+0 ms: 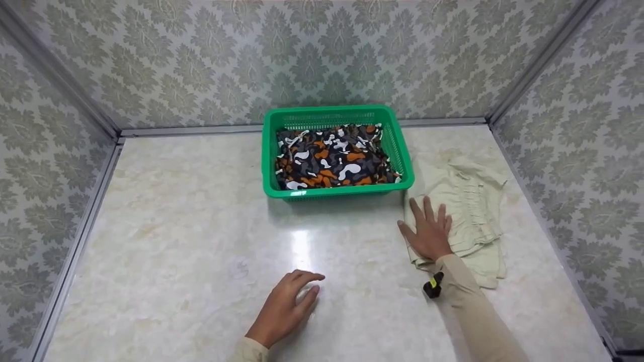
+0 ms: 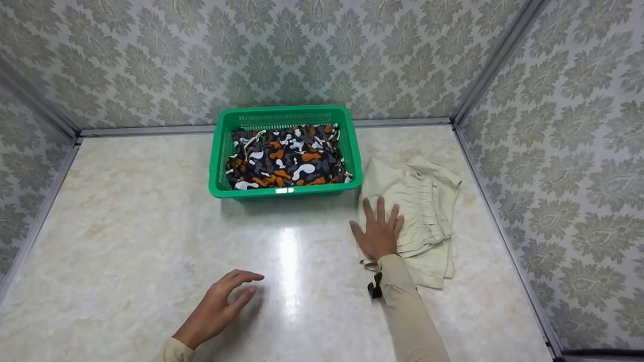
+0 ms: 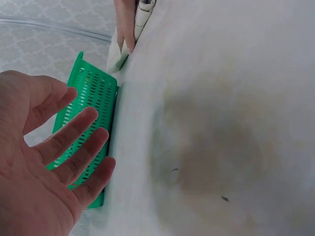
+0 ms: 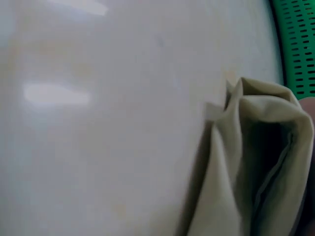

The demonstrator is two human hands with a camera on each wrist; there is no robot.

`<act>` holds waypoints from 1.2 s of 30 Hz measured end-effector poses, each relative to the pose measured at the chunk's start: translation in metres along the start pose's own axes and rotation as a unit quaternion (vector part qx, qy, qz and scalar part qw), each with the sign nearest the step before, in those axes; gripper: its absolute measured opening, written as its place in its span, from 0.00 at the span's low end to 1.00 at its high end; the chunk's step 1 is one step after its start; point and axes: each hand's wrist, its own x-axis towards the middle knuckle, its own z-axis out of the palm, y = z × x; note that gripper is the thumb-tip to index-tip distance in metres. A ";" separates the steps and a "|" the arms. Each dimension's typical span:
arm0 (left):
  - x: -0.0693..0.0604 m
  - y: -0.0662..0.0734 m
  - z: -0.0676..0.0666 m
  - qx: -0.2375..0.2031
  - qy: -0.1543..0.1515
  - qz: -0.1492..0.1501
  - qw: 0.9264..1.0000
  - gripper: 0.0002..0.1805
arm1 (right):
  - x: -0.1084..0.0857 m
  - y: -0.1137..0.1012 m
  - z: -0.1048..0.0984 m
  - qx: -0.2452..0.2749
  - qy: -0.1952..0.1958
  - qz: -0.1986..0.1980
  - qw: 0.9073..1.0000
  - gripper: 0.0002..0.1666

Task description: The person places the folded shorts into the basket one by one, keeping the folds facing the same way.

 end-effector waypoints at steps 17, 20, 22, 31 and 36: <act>0.008 0.002 -0.001 -0.009 0.010 0.010 1.000 0.18 | -0.040 0.008 0.001 0.032 -0.032 -0.074 0.996 0.39; 0.009 0.002 0.001 -0.008 0.007 0.017 1.000 0.16 | -0.048 0.007 0.000 0.045 -0.034 -0.081 0.995 0.37; 0.008 0.001 0.003 -0.007 0.003 0.019 1.000 0.16 | -0.054 0.007 -0.001 0.054 -0.034 -0.084 0.994 0.35; 0.007 -0.002 0.007 -0.017 -0.005 0.015 1.000 0.15 | -0.071 0.006 -0.001 0.055 -0.034 -0.095 0.993 0.30; 0.009 0.000 0.011 -0.019 -0.011 0.011 1.000 0.15 | -0.078 0.007 0.000 0.049 -0.038 -0.092 0.994 0.26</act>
